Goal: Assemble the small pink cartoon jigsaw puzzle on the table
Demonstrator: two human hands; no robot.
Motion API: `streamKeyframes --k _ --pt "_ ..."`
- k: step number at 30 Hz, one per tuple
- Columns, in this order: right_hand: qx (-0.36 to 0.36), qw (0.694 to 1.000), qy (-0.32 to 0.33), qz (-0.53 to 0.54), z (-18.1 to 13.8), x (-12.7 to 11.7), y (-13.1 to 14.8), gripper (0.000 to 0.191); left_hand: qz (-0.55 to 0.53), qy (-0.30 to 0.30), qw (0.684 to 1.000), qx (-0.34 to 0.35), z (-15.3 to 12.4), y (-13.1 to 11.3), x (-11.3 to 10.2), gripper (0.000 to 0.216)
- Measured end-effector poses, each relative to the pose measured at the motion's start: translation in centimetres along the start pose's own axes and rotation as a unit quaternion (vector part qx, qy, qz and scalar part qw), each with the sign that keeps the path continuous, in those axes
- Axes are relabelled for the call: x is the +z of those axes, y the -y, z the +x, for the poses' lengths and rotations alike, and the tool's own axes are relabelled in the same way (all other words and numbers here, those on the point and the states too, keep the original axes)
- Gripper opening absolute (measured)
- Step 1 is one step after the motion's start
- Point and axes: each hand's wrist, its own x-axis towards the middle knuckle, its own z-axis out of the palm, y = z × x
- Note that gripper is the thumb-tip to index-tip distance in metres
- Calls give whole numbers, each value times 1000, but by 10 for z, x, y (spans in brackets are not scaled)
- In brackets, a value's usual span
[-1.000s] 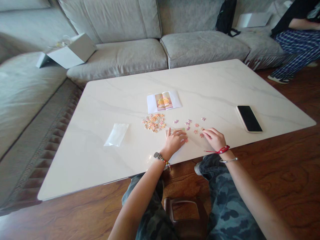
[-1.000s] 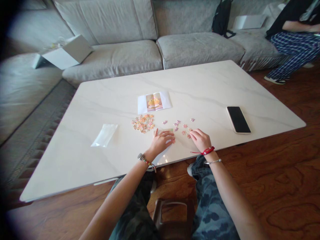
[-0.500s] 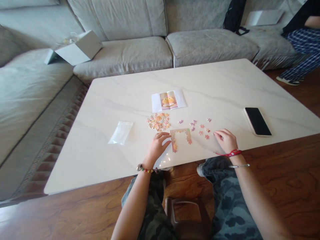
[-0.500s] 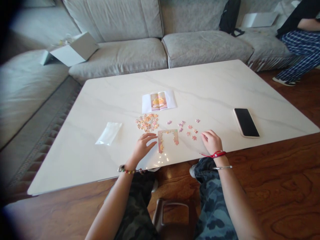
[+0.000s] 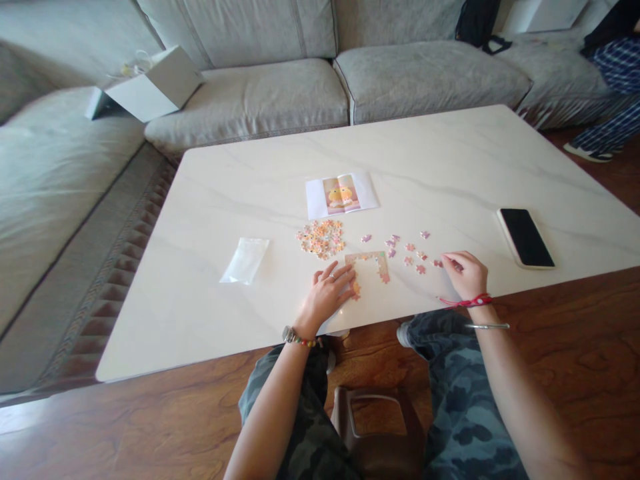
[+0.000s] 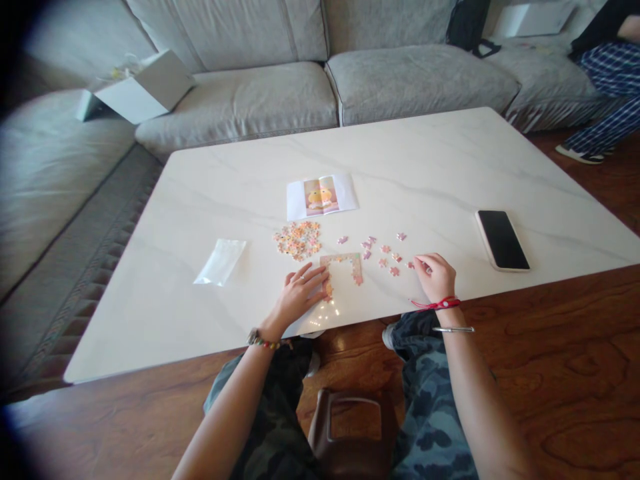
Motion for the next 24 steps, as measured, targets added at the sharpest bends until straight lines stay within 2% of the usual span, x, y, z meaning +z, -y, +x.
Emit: streamKeyframes --k 3,5,9,15,24 --pt "21 1000 -13 -3 0 -1 -7 20 5 5 1000 -6 1 0 1 39" --pt "30 1000 0 -2 0 -1 -9 20 4 7 1000 -8 1 0 0 39" --pt "26 997 64 22 0 -1 -8 19 6 8 1000 -14 1 0 -1 39" --pt "-26 985 155 69 0 -7 -6 21 11 -6 1000 -9 -1 -1 -2 39" --pt "-48 984 163 56 -4 6 2 23 21 -78 996 -38 -6 11 -3 37"
